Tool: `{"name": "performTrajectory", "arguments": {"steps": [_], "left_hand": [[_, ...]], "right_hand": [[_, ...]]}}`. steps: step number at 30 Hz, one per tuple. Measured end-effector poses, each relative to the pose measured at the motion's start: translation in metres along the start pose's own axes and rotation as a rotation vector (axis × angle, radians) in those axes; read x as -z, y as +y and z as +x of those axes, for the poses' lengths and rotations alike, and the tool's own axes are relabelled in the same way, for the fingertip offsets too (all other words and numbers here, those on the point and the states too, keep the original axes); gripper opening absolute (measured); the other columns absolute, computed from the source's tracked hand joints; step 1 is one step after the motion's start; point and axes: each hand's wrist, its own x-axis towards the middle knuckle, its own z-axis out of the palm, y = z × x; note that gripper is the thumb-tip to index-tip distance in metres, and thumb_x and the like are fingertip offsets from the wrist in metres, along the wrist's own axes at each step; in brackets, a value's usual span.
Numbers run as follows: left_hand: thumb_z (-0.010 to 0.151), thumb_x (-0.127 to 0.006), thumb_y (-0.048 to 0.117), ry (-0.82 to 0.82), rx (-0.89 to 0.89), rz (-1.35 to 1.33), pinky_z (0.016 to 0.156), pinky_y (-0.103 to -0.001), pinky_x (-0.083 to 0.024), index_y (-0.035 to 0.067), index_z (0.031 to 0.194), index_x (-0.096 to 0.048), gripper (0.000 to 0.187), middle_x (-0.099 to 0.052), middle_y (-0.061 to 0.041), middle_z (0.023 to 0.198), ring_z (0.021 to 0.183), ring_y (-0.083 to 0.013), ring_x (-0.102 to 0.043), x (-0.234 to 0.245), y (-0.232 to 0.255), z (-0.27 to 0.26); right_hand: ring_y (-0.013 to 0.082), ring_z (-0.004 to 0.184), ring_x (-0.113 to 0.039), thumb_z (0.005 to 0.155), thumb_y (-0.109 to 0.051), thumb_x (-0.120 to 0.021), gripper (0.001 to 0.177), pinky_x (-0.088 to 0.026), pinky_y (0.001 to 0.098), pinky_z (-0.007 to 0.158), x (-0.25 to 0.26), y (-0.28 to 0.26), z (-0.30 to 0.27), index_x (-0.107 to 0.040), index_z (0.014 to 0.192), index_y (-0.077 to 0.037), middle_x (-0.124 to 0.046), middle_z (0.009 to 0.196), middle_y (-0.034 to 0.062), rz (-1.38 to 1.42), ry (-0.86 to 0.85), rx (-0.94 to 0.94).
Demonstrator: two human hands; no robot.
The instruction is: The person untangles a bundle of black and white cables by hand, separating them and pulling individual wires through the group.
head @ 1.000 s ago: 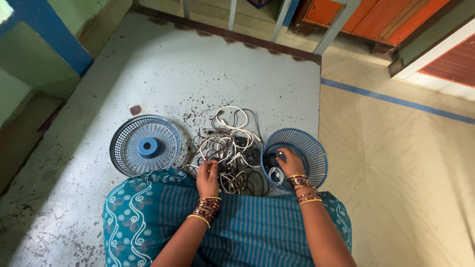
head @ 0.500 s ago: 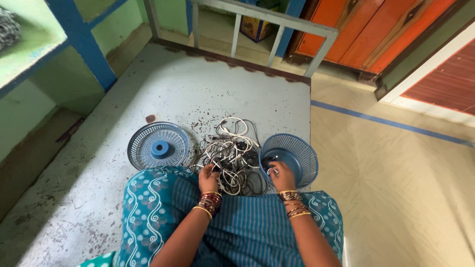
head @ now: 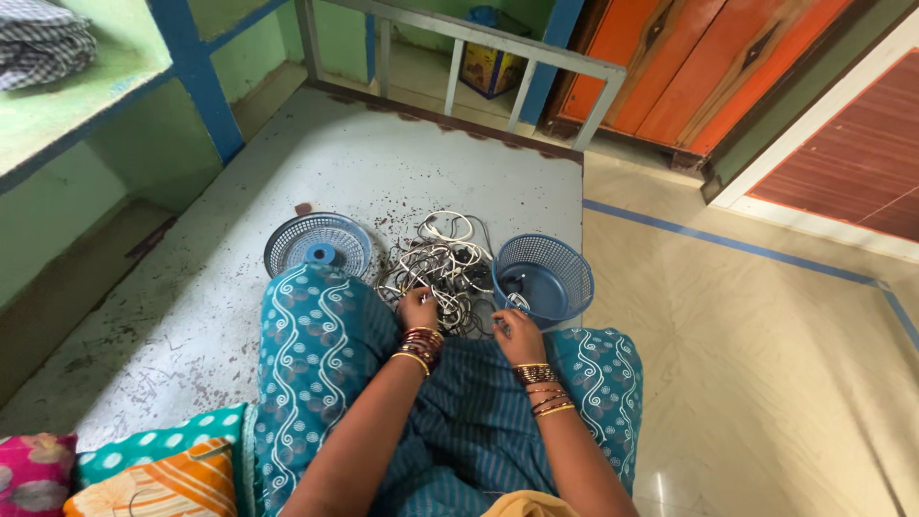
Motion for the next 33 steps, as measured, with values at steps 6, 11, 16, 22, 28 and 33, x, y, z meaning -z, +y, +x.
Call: {"name": "performTrajectory", "arguments": {"steps": [6,11,16,22,28,33], "left_hand": [[0.073,-0.076,0.005,-0.118,-0.210,-0.121,0.079,-0.040,-0.055,0.007,0.094,-0.076,0.021,-0.069,-0.015,0.100,0.089,-0.0335,-0.069,0.001,0.091,-0.055],[0.080,-0.073,0.010,-0.385,-0.203,-0.046,0.080,-0.038,-0.056,0.011,0.098,-0.076,0.018,-0.071,-0.008,0.100,0.085,-0.0290,-0.072,0.037,0.140,-0.070],[0.084,-0.071,0.009,-0.353,-0.114,-0.122,0.076,-0.034,-0.057,0.009,0.100,-0.075,0.016,-0.074,-0.009,0.094,0.082,-0.0231,-0.073,0.028,0.071,-0.044],[0.092,-0.065,0.005,-0.308,0.345,-0.638,0.066,-0.025,-0.049,0.000,0.103,-0.071,0.014,-0.074,-0.007,0.091,0.076,-0.0146,-0.068,-0.004,-0.038,0.029],[0.095,-0.059,0.006,-0.421,0.411,-0.829,0.060,-0.024,-0.046,0.000,0.103,-0.069,0.014,-0.075,-0.008,0.093,0.073,-0.0141,-0.067,-0.004,-0.004,0.092],[0.093,-0.066,0.017,-0.517,0.103,-0.311,0.073,-0.030,-0.057,0.005,0.101,-0.074,0.017,-0.077,-0.010,0.093,0.080,-0.0180,-0.073,0.003,0.063,0.109]], "right_hand": [[0.0290,0.082,-0.070,0.078,-0.011,-0.077,0.025,-0.057,0.0387,0.072,-0.013,0.008,0.003,-0.072,0.102,-0.008,-0.071,0.094,0.0114,-0.016,0.045,0.042],[0.0339,0.094,-0.070,0.084,-0.009,-0.074,0.018,-0.056,0.0416,0.080,-0.041,0.020,0.011,-0.069,0.100,-0.006,-0.070,0.099,0.0133,-0.060,0.039,0.239],[0.0328,0.087,-0.070,0.079,-0.012,-0.076,0.021,-0.056,0.0403,0.075,-0.025,-0.009,0.011,-0.070,0.098,-0.006,-0.071,0.099,0.0124,0.051,-0.074,0.106],[0.0243,0.084,-0.074,0.082,-0.010,-0.075,0.018,-0.057,0.0342,0.071,-0.023,-0.013,0.023,-0.073,0.099,-0.008,-0.073,0.097,0.0093,0.146,-0.044,-0.030],[0.0151,0.080,-0.075,0.084,-0.012,-0.076,0.018,-0.058,0.0283,0.070,-0.027,0.012,0.052,-0.076,0.101,-0.006,-0.078,0.094,0.0069,0.306,0.031,-0.209],[0.0096,0.078,-0.073,0.089,-0.012,-0.074,0.014,-0.057,0.0256,0.072,-0.026,0.031,0.104,-0.077,0.101,-0.005,-0.079,0.089,0.0054,0.490,0.134,-0.323]]}}
